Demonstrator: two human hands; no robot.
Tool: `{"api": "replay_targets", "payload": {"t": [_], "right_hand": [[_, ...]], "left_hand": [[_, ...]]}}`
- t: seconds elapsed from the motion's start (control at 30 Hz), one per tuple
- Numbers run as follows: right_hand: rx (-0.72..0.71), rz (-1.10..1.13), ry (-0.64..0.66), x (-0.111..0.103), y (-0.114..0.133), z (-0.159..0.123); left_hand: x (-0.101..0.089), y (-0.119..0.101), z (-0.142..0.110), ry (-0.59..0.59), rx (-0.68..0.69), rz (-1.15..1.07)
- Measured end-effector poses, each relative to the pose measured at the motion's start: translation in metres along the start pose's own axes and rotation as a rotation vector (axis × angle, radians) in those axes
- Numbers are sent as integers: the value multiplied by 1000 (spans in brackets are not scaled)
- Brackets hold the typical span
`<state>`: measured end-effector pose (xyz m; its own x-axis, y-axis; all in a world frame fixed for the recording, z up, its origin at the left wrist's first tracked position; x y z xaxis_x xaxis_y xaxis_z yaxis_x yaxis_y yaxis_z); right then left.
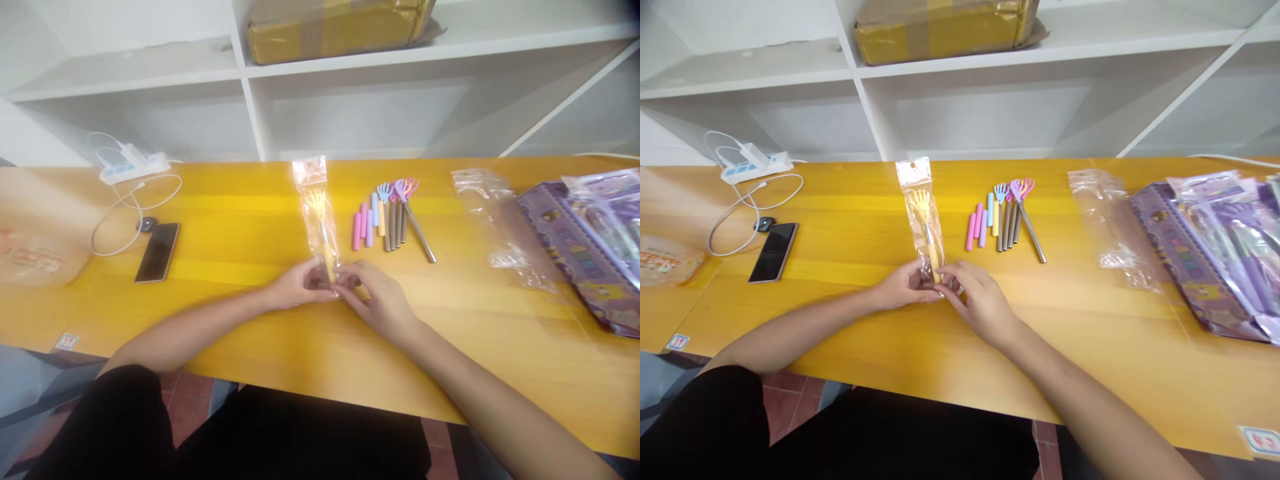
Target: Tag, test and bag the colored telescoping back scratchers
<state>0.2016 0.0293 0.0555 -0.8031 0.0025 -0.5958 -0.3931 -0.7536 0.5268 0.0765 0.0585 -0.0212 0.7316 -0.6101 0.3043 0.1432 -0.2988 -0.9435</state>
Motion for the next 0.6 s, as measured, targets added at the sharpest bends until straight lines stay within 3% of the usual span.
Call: {"api": "replay_targets", "payload": {"t": [0.27,0.43,0.6], "right_hand": [[214,35,-43,-11,-19,0],[387,238,145,11,-28,-7],[408,311,210,19,-25,-8]], "left_hand": [[-1,-5,-1,-50,-7,16],[-2,-6,-3,-65,-1,-13],[2,-4,-5,-28,8,22]]}}
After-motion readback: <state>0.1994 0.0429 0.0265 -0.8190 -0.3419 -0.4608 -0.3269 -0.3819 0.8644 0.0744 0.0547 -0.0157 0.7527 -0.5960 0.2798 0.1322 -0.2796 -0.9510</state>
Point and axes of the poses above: each hand's wrist, its own z-axis towards the middle knuckle, its own x-axis out of the palm, y = z × x, the point moved 9 cm from there along z, towards the middle knuckle, and after that the axes turned 5 degrees about -x, right-handed, at the moved point
